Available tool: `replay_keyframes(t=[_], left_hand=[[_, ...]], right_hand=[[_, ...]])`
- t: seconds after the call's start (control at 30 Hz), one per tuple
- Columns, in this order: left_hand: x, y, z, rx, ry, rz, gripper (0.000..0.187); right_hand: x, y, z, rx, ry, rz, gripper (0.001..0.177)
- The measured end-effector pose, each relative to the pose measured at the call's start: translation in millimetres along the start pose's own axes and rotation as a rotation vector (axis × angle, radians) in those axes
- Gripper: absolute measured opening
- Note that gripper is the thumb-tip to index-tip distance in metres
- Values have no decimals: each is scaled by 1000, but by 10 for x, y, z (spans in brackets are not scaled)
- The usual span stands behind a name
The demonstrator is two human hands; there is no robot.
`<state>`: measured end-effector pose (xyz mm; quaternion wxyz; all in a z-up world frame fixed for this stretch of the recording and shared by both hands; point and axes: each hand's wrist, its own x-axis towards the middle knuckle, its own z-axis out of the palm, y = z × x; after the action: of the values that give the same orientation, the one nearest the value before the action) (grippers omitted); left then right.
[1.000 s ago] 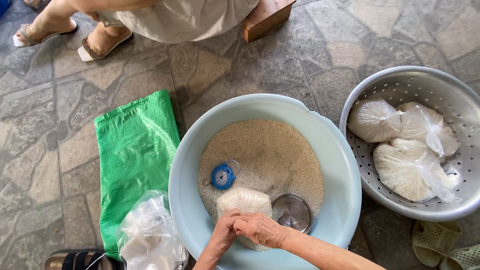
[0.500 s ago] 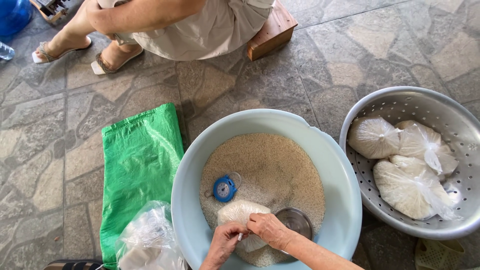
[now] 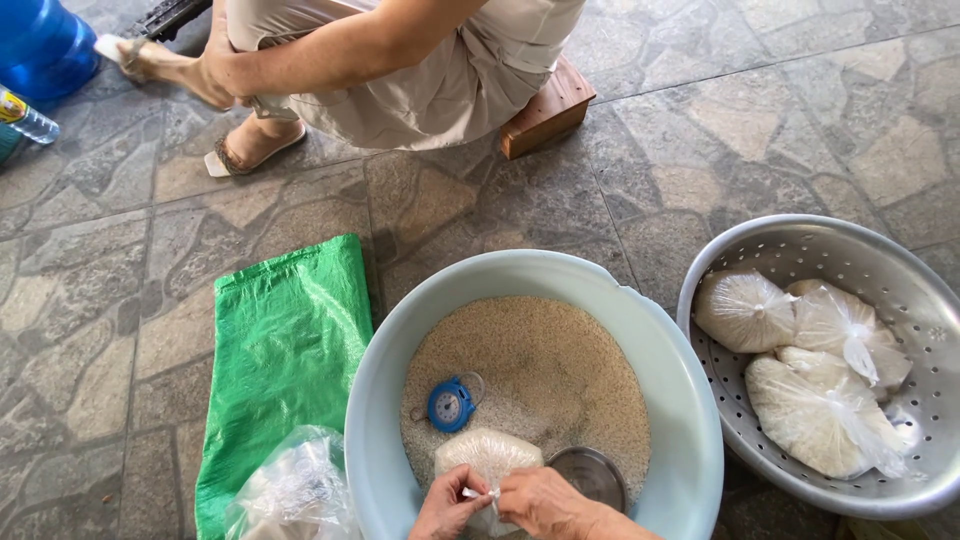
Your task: Weighing and bagging rice from a large tub into individual plastic bags.
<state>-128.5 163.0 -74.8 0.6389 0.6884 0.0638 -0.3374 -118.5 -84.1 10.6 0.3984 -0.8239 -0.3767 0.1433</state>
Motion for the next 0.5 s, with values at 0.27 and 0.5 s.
replay_keyframes(t=[0.27, 0.5], left_hand=[[-126, 6, 145, -93, 4, 50, 24], [-13, 32, 276, 868, 161, 889, 14]], right_hand=[[124, -149, -266, 94, -85, 58, 12], [215, 91, -130, 281, 111, 186, 17]])
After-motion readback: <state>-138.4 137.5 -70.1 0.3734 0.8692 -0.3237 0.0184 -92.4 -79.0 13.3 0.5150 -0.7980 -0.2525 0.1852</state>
